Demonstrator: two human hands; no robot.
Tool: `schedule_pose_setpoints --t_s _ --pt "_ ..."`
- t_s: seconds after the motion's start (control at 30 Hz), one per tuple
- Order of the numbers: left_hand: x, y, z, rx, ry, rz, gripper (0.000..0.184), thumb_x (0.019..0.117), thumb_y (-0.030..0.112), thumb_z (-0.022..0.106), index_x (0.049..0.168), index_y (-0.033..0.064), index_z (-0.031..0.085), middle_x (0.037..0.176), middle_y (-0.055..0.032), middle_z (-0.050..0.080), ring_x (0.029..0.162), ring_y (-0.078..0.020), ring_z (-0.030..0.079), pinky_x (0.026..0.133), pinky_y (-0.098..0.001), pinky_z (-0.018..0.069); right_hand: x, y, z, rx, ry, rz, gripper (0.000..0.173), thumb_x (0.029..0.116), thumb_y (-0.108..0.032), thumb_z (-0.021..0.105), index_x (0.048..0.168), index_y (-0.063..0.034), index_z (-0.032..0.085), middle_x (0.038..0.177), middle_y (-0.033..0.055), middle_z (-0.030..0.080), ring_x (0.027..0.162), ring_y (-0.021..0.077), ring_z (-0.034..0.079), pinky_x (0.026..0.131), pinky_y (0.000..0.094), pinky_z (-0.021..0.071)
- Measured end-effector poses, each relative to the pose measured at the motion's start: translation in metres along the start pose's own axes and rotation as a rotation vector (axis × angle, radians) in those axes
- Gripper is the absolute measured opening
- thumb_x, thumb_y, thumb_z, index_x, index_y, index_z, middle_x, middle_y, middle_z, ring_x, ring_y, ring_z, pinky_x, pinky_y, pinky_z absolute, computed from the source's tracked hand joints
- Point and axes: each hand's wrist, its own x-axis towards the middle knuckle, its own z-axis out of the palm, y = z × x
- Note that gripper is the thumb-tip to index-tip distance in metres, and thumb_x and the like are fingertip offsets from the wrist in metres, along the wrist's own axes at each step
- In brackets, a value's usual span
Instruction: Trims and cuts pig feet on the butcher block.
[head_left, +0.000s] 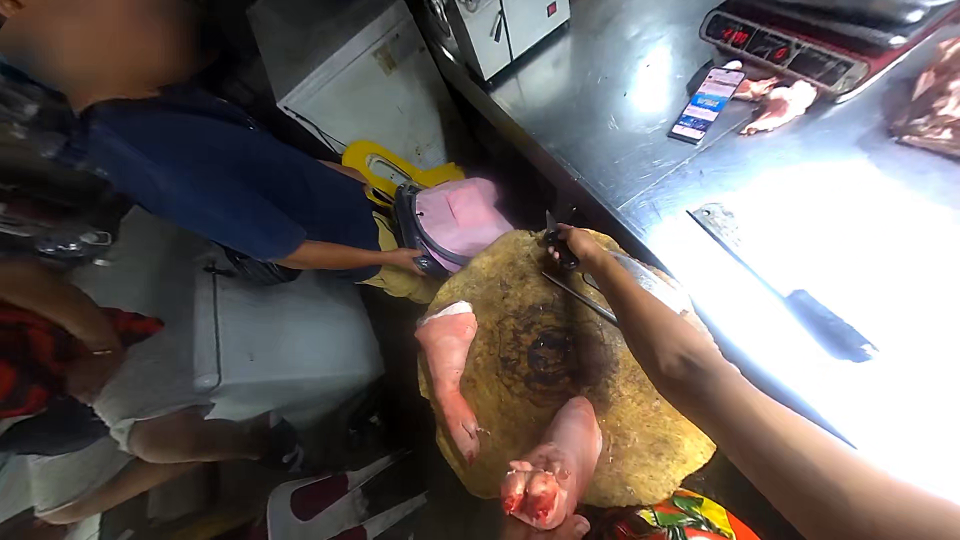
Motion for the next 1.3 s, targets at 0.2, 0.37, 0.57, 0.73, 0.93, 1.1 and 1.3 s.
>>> schedule_pose_setpoints --t_s 0.2,0.37,0.57,0.73,0.93,1.1,1.3 --pt "0.010 -0.011 -0.026 -0.054 -0.291 0.089 0.065 0.0718 0.026 0.093 0.124 0.0009 0.065 0.116 -0.0050 0.073 0.110 -0.0125 0.069 0.101 -0.0323 0.0562 -0.177 0.056 -0.042 -0.127 -0.140 0.025 0.055 0.1106 -0.026 0.033 0.164 -0.0344 0.021 0.089 0.0075 0.064 0.057 0.0149 0.055 0.050 0.0306 0.0494" --pt "0.025 -0.029 -0.021 -0.168 -0.083 0.053 0.073 0.0597 0.022 0.096 0.120 0.0019 0.060 0.105 -0.0010 0.074 0.100 -0.0078 0.070 0.091 -0.0292 0.0591 -0.332 0.117 -0.065 -0.109 -0.022 -0.026 0.047 0.1046 -0.015 0.044 0.152 -0.0109 0.040 0.092 0.0115 0.068 0.064 0.0192 0.065 0.056 0.0342 0.0568" --pt "0.039 0.018 -0.004 -0.250 0.042 0.082 0.078 0.0632 0.016 0.093 0.128 -0.0066 0.055 0.110 -0.0153 0.070 0.102 -0.0225 0.070 0.092 -0.0399 0.0595 -0.426 0.165 -0.052 0.002 0.137 -0.133 0.029 0.1005 -0.015 0.050 0.129 -0.0088 0.048 0.083 0.0144 0.067 0.058 0.0239 0.067 0.053 0.0368 0.0597" --pt "0.046 0.022 0.008 -0.088 0.059 0.225 0.060 0.0717 0.013 0.089 0.120 -0.0073 0.060 0.102 -0.0083 0.073 0.096 -0.0133 0.072 0.090 -0.0317 0.0605 -0.473 0.143 -0.003 -0.140 0.033 -0.463 0.027 0.1039 -0.027 0.057 0.126 -0.0123 0.054 0.087 0.0099 0.069 0.060 0.0193 0.067 0.052 0.0315 0.0598" --pt "0.048 -0.001 0.014 0.016 0.049 0.275 0.057 0.0706 0.022 0.092 0.112 -0.0068 0.065 0.098 -0.0062 0.074 0.092 -0.0085 0.071 0.088 -0.0287 0.0603 -0.508 0.091 0.041 -0.820 -0.019 -0.717 0.065 0.1058 -0.031 0.057 0.164 -0.0233 0.028 0.109 -0.0006 0.072 0.081 0.0043 0.069 0.072 0.0252 0.0622" --pt "0.046 -0.005 0.019 -0.117 0.003 0.266 0.046 0.0697 0.003 0.082 0.111 -0.0061 0.063 0.094 -0.0031 0.072 0.087 -0.0066 0.069 0.080 -0.0267 0.0599 -0.503 0.080 0.057 -1.193 0.019 -0.772 0.063 0.1022 -0.029 0.055 0.162 -0.0293 0.035 0.087 0.0042 0.066 0.070 0.0152 0.063 0.062 0.0346 0.0557" --pt "0.049 -0.012 0.017 -0.051 -0.009 0.320 0.049 0.0707 0.009 0.084 0.114 -0.0057 0.064 0.099 -0.0062 0.073 0.093 -0.0106 0.071 0.085 -0.0298 0.0605 -0.497 0.087 0.062 -1.368 0.081 -0.757 0.059 0.1050 -0.030 0.047 0.162 -0.0349 0.034 0.082 0.0045 0.060 0.061 0.0183 0.059 0.050 0.0349 0.0492"
